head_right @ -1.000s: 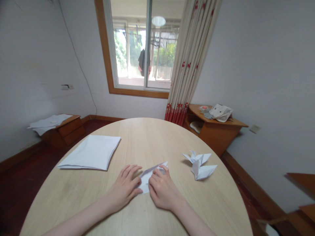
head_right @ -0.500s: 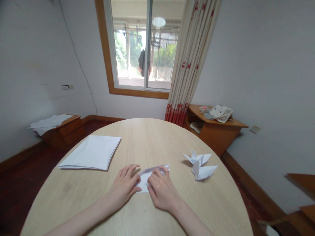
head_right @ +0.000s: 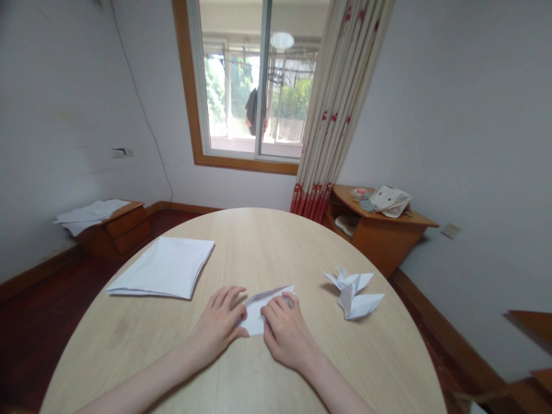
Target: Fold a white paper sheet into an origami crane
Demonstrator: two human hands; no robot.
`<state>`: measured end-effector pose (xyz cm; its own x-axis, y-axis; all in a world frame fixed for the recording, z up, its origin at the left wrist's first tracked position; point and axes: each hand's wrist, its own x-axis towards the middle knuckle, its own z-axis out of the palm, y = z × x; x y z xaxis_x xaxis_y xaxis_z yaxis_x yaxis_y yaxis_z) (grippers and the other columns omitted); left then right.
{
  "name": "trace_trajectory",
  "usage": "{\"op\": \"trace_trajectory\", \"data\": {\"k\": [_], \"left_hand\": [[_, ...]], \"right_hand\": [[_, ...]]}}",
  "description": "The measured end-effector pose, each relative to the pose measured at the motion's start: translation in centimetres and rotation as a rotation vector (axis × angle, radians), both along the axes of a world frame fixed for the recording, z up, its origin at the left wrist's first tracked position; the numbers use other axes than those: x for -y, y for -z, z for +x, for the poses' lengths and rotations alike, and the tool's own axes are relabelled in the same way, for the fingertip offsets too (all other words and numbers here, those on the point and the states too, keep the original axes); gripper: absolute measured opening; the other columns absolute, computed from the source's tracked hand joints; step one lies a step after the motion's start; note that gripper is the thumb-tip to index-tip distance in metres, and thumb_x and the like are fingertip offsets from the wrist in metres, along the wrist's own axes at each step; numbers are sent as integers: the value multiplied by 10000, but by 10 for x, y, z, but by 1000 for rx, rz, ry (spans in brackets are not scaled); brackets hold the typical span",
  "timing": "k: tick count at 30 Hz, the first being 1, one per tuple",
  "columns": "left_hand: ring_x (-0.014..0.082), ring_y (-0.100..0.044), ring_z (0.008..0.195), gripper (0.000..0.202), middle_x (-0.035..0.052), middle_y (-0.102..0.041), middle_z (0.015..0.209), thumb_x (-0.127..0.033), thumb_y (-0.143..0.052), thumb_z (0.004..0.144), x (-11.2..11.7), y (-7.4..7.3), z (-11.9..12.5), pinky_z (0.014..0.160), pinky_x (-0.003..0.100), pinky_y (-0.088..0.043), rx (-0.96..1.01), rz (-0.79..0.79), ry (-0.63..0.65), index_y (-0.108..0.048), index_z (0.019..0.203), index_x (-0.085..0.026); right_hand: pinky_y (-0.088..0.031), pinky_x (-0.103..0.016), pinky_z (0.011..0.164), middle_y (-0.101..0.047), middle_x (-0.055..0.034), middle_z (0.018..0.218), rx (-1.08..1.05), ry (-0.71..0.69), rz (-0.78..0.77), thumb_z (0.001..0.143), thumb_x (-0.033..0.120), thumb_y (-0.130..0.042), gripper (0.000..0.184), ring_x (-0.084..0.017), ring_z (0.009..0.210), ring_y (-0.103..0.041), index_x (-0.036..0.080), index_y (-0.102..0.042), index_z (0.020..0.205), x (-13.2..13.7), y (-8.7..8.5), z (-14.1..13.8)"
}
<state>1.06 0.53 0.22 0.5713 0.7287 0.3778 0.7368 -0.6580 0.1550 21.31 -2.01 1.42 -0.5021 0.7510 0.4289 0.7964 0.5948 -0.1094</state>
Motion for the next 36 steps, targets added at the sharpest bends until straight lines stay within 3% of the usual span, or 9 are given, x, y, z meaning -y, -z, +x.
{"op": "trace_trajectory", "data": {"k": [11, 16, 23, 31, 36], "left_hand": [[312, -416, 1248, 306, 92, -497, 1306, -358, -779, 727, -3, 4, -1, 1038, 554, -329, 26, 17, 11, -581, 906, -209], [310, -406, 1257, 321, 87, -491, 1315, -354, -795, 707, -3, 4, -1, 1051, 550, -318, 25, 22, 2, -583, 899, -208], [297, -385, 1268, 312, 85, -485, 1316, -352, -781, 722, -5, 4, -3, 1072, 554, -288, 24, 29, 46, -597, 936, -221], [302, -341, 1289, 279, 48, -393, 1406, -312, -637, 869, -3, 4, -5, 1062, 601, -251, 34, 1, 119, -629, 1131, -407], [307, -303, 1318, 298, 60, -343, 1444, -224, -569, 910, -3, 7, -5, 1058, 609, -249, 23, -5, 110, -631, 1140, -403]], "right_hand": [[-284, -356, 940, -620, -20, 881, 71, 34, 121, 880, 129, -475, 115, -187, 909, -546, 206, -521, 950, -6, 6, -2], [-226, -396, 989, -656, -42, 996, 28, 35, 157, 910, 151, -461, 118, -211, 1060, -522, 212, -538, 977, -8, 10, -3], [-197, -416, 1004, -657, -38, 1017, 19, 114, 207, 914, 162, -465, 100, -212, 1074, -514, 213, -549, 928, -11, 13, -6], [-214, -405, 987, -644, -48, 1013, 8, 160, 250, 897, 147, -496, 84, -212, 1036, -507, 203, -558, 889, -13, 17, -9], [-202, -402, 991, -645, -33, 970, 45, 141, 224, 883, 152, -533, 63, -204, 1015, -510, 202, -551, 850, -12, 18, -5]]}}
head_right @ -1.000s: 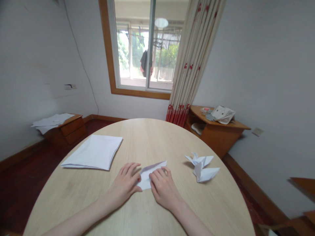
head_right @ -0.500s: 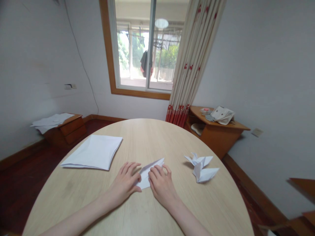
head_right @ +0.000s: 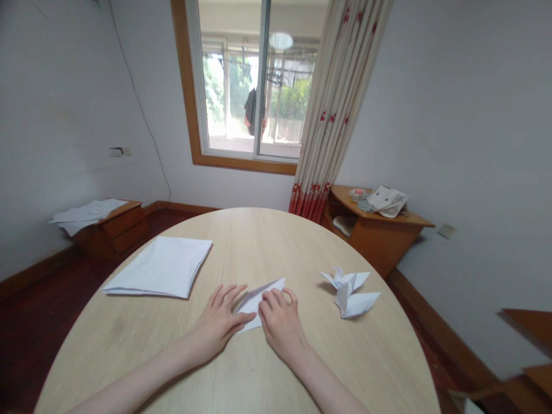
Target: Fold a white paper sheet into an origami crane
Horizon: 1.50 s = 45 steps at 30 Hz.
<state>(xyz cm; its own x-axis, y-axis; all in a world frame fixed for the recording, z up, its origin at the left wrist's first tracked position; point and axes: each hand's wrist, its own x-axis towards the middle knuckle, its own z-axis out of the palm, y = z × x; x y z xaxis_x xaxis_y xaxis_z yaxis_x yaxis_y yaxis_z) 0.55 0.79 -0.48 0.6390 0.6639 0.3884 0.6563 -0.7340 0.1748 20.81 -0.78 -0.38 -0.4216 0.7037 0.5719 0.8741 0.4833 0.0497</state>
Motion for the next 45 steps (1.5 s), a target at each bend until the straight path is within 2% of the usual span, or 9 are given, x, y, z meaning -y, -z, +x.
{"op": "trace_trajectory", "data": {"k": [10, 16, 21, 27, 32, 39, 45], "left_hand": [[296, -263, 1346, 500, 30, -286, 1478, -5, -550, 844, -7, 5, -7, 1066, 606, -240, -11, 25, -11, -625, 1138, -403], [297, -269, 1324, 315, 35, -301, 1456, -126, -590, 881, -9, 2, -7, 1046, 619, -267, 2, 93, -4, -650, 1077, -365], [281, -336, 1249, 180, 46, -400, 1388, -194, -611, 883, -8, 1, -5, 1023, 581, -320, 28, 192, -2, -663, 1015, -306], [254, -469, 1040, 182, 71, -571, 1180, -71, -556, 878, -3, 0, -3, 839, 422, -464, 32, 195, 66, -638, 964, -209], [223, -531, 935, 186, 81, -595, 1046, -25, -487, 878, 2, -1, 0, 759, 351, -483, 75, 157, 121, -606, 924, -161], [208, -579, 812, 125, 38, -624, 900, -76, -511, 880, 8, -4, 3, 675, 308, -496, -79, 56, 14, -576, 916, -177], [193, -583, 801, 140, 31, -632, 861, -76, -482, 904, 8, -8, 3, 603, 243, -468, -217, 102, -48, -565, 897, -188]], "right_hand": [[-279, -408, 932, -625, -35, 1007, -46, -85, -287, 895, 151, -510, 101, -215, 1014, -504, 209, -552, 967, 12, -18, 7], [-367, -403, 898, -617, -47, 964, -95, -170, -369, 916, 166, -498, 86, -207, 952, -530, 190, -580, 931, 12, -20, 7], [-460, -342, 806, -612, -70, 988, -153, -232, -420, 926, 180, -476, 161, -203, 918, -558, 182, -619, 1002, 13, -18, 8], [-497, -342, 795, -612, -82, 1013, -116, -217, -432, 932, 181, -459, 212, -212, 931, -575, 182, -633, 1053, 13, -17, 8], [-509, -346, 789, -612, -89, 1023, -86, -191, -431, 942, 181, -446, 221, -222, 947, -577, 176, -624, 1073, 13, -17, 5], [-507, -336, 774, -636, -71, 982, -70, -185, -378, 960, 233, -451, 189, -215, 928, -590, 180, -625, 1011, 15, -16, 4], [-483, -312, 683, -649, -71, 912, 10, -46, -254, 947, 172, -447, 175, -216, 866, -597, 182, -614, 897, 10, -5, 9]]}}
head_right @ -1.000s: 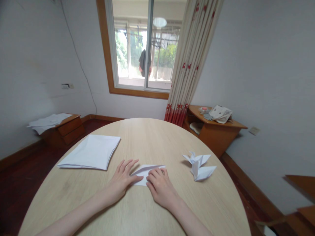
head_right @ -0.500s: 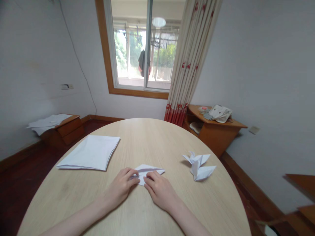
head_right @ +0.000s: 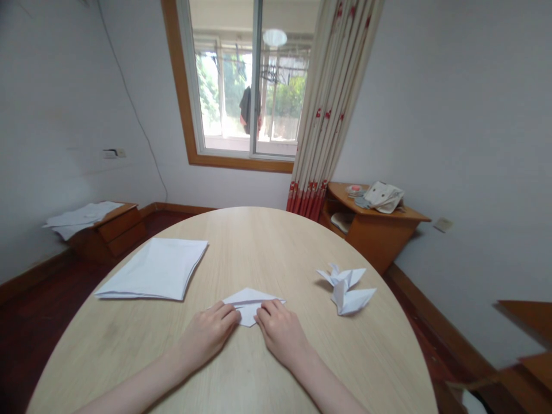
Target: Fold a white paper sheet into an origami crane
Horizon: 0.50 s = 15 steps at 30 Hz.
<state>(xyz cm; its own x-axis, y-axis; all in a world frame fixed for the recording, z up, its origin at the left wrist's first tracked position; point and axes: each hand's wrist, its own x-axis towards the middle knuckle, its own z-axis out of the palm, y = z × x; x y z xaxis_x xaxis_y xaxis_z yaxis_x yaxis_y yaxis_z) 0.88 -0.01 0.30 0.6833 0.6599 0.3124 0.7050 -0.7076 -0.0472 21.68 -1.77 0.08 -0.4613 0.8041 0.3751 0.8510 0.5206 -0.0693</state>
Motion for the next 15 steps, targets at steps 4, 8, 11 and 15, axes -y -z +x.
{"op": "trace_trajectory", "data": {"k": [4, 8, 11, 15], "left_hand": [[192, -568, 783, 167, 27, -622, 844, -70, -458, 917, -3, 3, -2, 579, 247, -443, 31, 32, 30, -564, 869, -191], [193, -541, 770, 158, 27, -600, 833, -74, -459, 913, -6, 5, -2, 648, 285, -439, 135, 77, 93, -552, 848, -184], [207, -521, 773, 143, 47, -576, 859, -65, -452, 900, -5, 4, 0, 663, 315, -433, 192, 118, 87, -544, 872, -171], [223, -523, 791, 174, 70, -563, 897, -59, -411, 894, -4, 4, 1, 674, 343, -452, 226, 145, 39, -543, 918, -171]], "right_hand": [[-453, -293, 622, -649, -61, 893, 32, 57, 16, 933, 173, -486, 136, -216, 844, -592, 196, -601, 866, -4, 2, 6], [-416, -281, 601, -638, -55, 879, 27, 40, 26, 927, 165, -493, 123, -208, 831, -574, 200, -586, 853, -6, 1, 9], [-404, -304, 645, -621, -52, 852, 28, 11, 52, 897, 100, -487, 136, -212, 811, -544, 187, -570, 834, -6, 1, 6], [-393, -333, 677, -588, -63, 828, 6, 6, 96, 843, 17, -427, 195, -220, 783, -499, 177, -536, 817, -5, 2, 0]]}}
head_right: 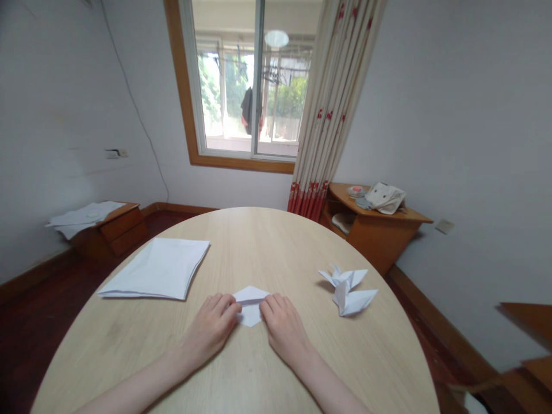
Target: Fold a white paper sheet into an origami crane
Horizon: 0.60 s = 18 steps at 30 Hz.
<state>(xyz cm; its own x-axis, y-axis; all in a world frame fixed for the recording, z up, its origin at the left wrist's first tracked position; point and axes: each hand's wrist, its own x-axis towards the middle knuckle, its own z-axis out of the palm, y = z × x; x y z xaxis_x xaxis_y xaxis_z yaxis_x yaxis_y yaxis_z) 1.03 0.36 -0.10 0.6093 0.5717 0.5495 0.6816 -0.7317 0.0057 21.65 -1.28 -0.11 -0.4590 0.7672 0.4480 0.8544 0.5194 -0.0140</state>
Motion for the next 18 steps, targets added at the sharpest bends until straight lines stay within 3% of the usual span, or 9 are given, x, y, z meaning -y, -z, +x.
{"op": "trace_trajectory", "data": {"k": [4, 8, 12, 18], "left_hand": [[246, -533, 1013, 334, 115, -554, 1104, -13, -377, 864, -2, 2, 0, 840, 410, -490, 142, -60, 36, -482, 1143, -162], [235, -500, 1185, 467, 132, -523, 1260, -24, -360, 882, -5, 8, -1, 976, 441, -468, 208, -164, 118, -363, 1322, -177], [226, -491, 1237, 480, 140, -515, 1320, -44, -361, 904, -8, 15, -2, 1006, 420, -469, 173, -207, 115, -342, 1366, -172], [220, -509, 1241, 445, 123, -530, 1344, -121, -394, 938, -11, 23, -4, 1000, 403, -485, 134, -198, 82, -376, 1376, -196]], "right_hand": [[-420, -359, 708, -584, -89, 900, -73, -19, 5, 803, -10, -404, 235, -236, 826, -505, 168, -523, 900, 2, 1, -5], [-464, -436, 845, -568, -138, 1108, -201, -72, -29, 785, -33, -381, 402, -260, 1021, -521, 169, -490, 1116, 2, 3, -4], [-448, -493, 972, -523, -151, 1252, -281, -128, -85, 791, -40, -355, 540, -254, 1199, -472, 185, -426, 1277, -1, 9, -1], [-389, -488, 1076, -445, -152, 1410, -220, -159, -181, 726, -78, -352, 758, -233, 1341, -372, 181, -318, 1437, -5, 17, 4]]}}
